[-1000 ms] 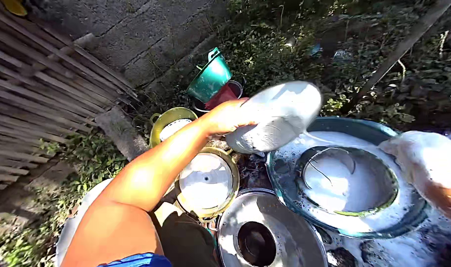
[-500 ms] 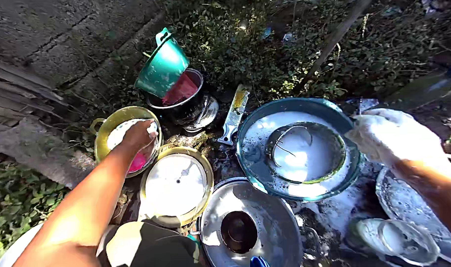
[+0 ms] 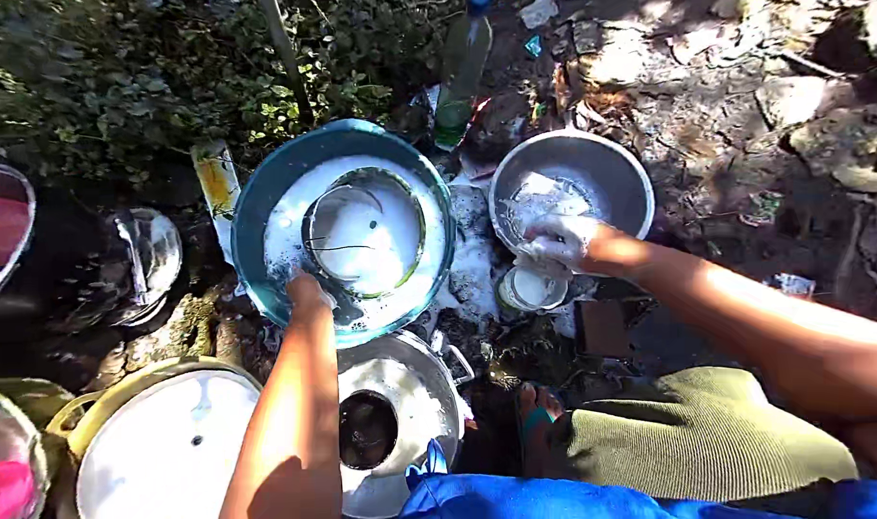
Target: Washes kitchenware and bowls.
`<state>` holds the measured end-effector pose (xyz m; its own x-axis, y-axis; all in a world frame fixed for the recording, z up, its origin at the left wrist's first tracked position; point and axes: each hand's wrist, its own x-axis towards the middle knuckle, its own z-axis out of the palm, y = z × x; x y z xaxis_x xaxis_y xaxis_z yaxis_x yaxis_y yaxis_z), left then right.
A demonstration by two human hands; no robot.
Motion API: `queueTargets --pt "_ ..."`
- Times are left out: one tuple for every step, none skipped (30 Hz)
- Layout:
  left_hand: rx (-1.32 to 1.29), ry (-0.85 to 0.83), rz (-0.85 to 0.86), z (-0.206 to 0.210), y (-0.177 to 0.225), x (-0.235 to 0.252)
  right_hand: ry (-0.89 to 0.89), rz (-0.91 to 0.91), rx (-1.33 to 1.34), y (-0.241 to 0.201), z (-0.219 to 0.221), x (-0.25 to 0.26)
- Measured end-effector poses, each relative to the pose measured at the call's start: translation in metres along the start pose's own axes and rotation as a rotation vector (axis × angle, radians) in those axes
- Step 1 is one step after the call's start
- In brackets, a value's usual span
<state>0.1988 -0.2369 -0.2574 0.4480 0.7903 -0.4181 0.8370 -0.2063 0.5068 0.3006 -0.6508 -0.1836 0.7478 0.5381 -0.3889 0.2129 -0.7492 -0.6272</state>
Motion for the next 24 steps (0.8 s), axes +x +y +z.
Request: queueTargets --pt "0.229 -0.075 0.039 0.008 -0.003 -0.007 0.0 0.041 -0.018 0.017 0.009 -0.006" --pt "0.304 -0.117 0.078 0.017 -0.006 -0.013 -0.009 0.055 -0.06 0.031 0.019 -0.01" --pt "0.294 -0.128 0.095 0.025 -0.006 -0.019 -0.04 0.061 -0.12 0.04 0.026 -0.011" --pt "0.218 -0.123 0.079 0.033 -0.005 -0.025 -0.115 0.091 -0.175 0.043 0.032 -0.011" --pt "0.125 -0.133 0.053 0.039 -0.004 -0.032 -0.197 0.104 -0.226 0.047 0.039 -0.009" --pt "0.054 -0.157 0.04 0.044 -0.003 -0.038 -0.276 0.107 -0.28 0.053 0.048 -0.005" --pt "0.02 -0.166 0.058 0.049 -0.005 -0.044 -0.335 0.113 -0.334 0.062 0.061 0.001" --pt "-0.047 -0.179 0.06 0.051 -0.004 -0.05 -0.397 0.131 -0.388 0.073 0.076 0.01" --pt "-0.118 -0.196 0.043 0.052 0.0 -0.057 -0.483 0.164 -0.431 0.074 0.086 0.017" --pt "-0.161 -0.213 0.025 0.053 0.005 -0.061 -0.582 0.182 -0.486 0.068 0.091 0.023" --pt "-0.133 -0.226 0.02 0.054 0.008 -0.061 -0.661 0.199 -0.526 0.06 0.092 0.028" --pt "-0.114 -0.239 0.017 0.057 0.008 -0.058 -0.696 0.201 -0.552 0.058 0.097 0.035" --pt "-0.132 -0.255 0.022 0.058 0.007 -0.056 -0.717 0.212 -0.566 0.056 0.102 0.04" --pt "-0.161 -0.266 0.038 0.059 0.005 -0.053 -0.724 0.223 -0.576 0.058 0.107 0.046" --pt "-0.218 -0.263 0.044 0.059 0.004 -0.052 -0.724 0.224 -0.593 0.062 0.113 0.051" --pt "-0.283 -0.26 0.019 0.057 0.006 -0.052 -0.725 0.227 -0.612 0.068 0.121 0.056" --pt "-0.323 -0.237 -0.021 0.058 0.004 -0.049 -0.732 0.235 -0.627 0.078 0.131 0.061" --pt "-0.361 -0.205 -0.057 0.06 0.001 -0.045 -0.735 0.243 -0.637 0.082 0.135 0.062" --pt "-0.368 -0.178 -0.071 0.061 -0.003 -0.041 -0.739 0.238 -0.638 0.079 0.132 0.06" --pt "-0.305 -0.153 -0.071 0.059 -0.003 -0.04 -0.744 0.227 -0.632 0.072 0.122 0.057" --pt "-0.199 -0.142 -0.067 0.053 0.002 -0.041 -0.741 0.196 -0.62 0.065 0.112 0.053" --pt "-0.047 -0.16 -0.055 0.044 0.009 -0.043 -0.709 0.133 -0.613 0.066 0.107 0.052" --pt "0.036 -0.166 -0.042 0.038 0.015 -0.04 -0.679 0.06 -0.618 0.069 0.106 0.052" --pt "0.053 -0.16 -0.036 0.036 0.019 -0.033 -0.666 0.013 -0.621 0.073 0.107 0.054"
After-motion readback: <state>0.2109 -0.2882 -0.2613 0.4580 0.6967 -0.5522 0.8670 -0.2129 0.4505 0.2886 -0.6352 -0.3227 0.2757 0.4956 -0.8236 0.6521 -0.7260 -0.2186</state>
